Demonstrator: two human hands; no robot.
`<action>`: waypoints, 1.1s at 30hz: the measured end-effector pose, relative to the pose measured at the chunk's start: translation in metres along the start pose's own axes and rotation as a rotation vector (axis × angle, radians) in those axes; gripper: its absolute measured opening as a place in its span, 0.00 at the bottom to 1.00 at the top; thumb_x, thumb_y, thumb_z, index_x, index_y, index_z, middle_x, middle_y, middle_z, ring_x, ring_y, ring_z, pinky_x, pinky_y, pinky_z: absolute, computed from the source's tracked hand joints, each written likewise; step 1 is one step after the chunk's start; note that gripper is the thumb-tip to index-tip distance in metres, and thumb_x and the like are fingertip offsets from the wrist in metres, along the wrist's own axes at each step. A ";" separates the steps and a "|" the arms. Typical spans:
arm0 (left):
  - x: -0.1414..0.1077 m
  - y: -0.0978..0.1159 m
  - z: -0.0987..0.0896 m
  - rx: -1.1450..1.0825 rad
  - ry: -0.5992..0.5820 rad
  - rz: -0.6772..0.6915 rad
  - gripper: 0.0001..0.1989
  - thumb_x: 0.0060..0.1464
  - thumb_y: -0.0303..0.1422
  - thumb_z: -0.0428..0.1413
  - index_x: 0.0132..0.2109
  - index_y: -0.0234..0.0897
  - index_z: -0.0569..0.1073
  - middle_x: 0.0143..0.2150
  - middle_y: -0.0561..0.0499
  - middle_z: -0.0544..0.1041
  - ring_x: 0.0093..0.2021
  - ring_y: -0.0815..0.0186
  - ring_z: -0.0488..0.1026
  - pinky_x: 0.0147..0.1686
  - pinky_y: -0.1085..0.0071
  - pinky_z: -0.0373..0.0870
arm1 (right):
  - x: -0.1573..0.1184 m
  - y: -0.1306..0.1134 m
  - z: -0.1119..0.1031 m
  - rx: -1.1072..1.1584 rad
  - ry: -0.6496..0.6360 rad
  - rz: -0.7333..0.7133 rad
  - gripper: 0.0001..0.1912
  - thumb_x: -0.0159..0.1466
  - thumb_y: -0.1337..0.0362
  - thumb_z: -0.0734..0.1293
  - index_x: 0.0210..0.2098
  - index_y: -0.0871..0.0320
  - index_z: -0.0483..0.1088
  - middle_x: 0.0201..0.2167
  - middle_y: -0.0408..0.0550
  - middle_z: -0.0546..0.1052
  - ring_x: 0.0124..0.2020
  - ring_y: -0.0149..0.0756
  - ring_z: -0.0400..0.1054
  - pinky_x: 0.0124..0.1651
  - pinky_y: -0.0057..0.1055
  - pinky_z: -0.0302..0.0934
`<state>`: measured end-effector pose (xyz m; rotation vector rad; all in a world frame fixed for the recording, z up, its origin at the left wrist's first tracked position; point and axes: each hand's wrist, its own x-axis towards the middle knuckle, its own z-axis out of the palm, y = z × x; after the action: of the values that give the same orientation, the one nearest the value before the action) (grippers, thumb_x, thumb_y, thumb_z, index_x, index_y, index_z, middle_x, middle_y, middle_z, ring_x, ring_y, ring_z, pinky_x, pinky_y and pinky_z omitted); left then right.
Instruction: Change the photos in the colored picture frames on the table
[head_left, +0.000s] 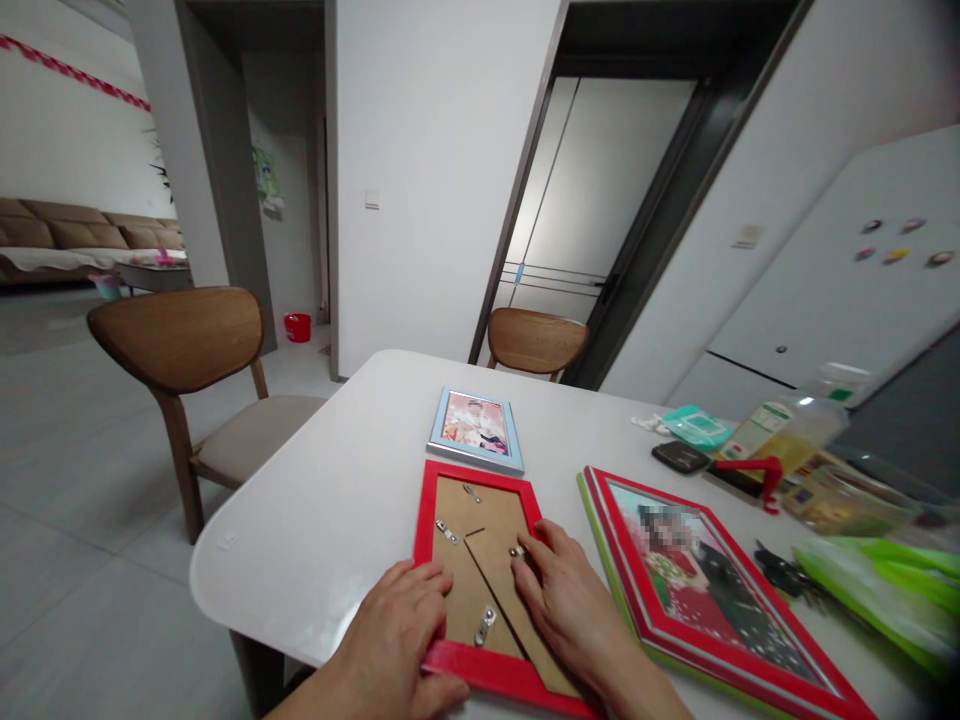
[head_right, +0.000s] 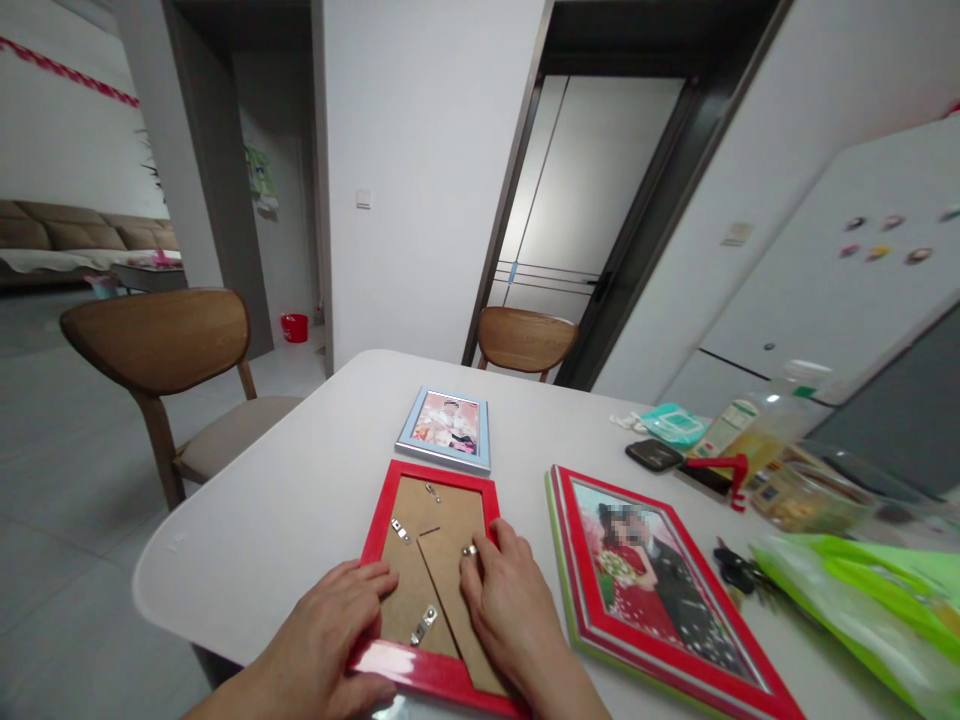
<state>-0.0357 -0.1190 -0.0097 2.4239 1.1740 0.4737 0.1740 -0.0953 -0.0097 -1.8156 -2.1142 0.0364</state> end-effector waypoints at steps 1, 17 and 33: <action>0.000 0.001 0.000 -0.001 0.002 -0.009 0.17 0.37 0.36 0.61 0.36 0.34 0.69 0.52 0.43 0.65 0.53 0.56 0.59 0.54 0.56 0.50 | -0.001 0.000 0.001 0.021 -0.004 0.005 0.17 0.59 0.60 0.54 0.39 0.61 0.69 0.45 0.57 0.66 0.46 0.42 0.61 0.46 0.37 0.57; -0.004 -0.004 0.003 0.000 0.045 0.032 0.15 0.42 0.38 0.59 0.36 0.34 0.69 0.52 0.45 0.65 0.54 0.59 0.58 0.55 0.62 0.51 | -0.042 -0.024 -0.001 0.109 -0.118 -0.433 0.13 0.57 0.61 0.58 0.41 0.49 0.68 0.46 0.47 0.68 0.48 0.40 0.59 0.48 0.40 0.56; -0.004 -0.010 0.005 -0.019 0.035 0.045 0.16 0.39 0.37 0.60 0.35 0.34 0.68 0.52 0.44 0.64 0.54 0.60 0.58 0.55 0.63 0.50 | 0.029 -0.049 0.014 0.135 -0.084 -0.271 0.14 0.59 0.69 0.55 0.40 0.56 0.68 0.36 0.50 0.68 0.39 0.35 0.60 0.42 0.32 0.55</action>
<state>-0.0420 -0.1180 -0.0196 2.4400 1.1256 0.5405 0.1200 -0.0733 -0.0036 -1.4637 -2.3372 0.1847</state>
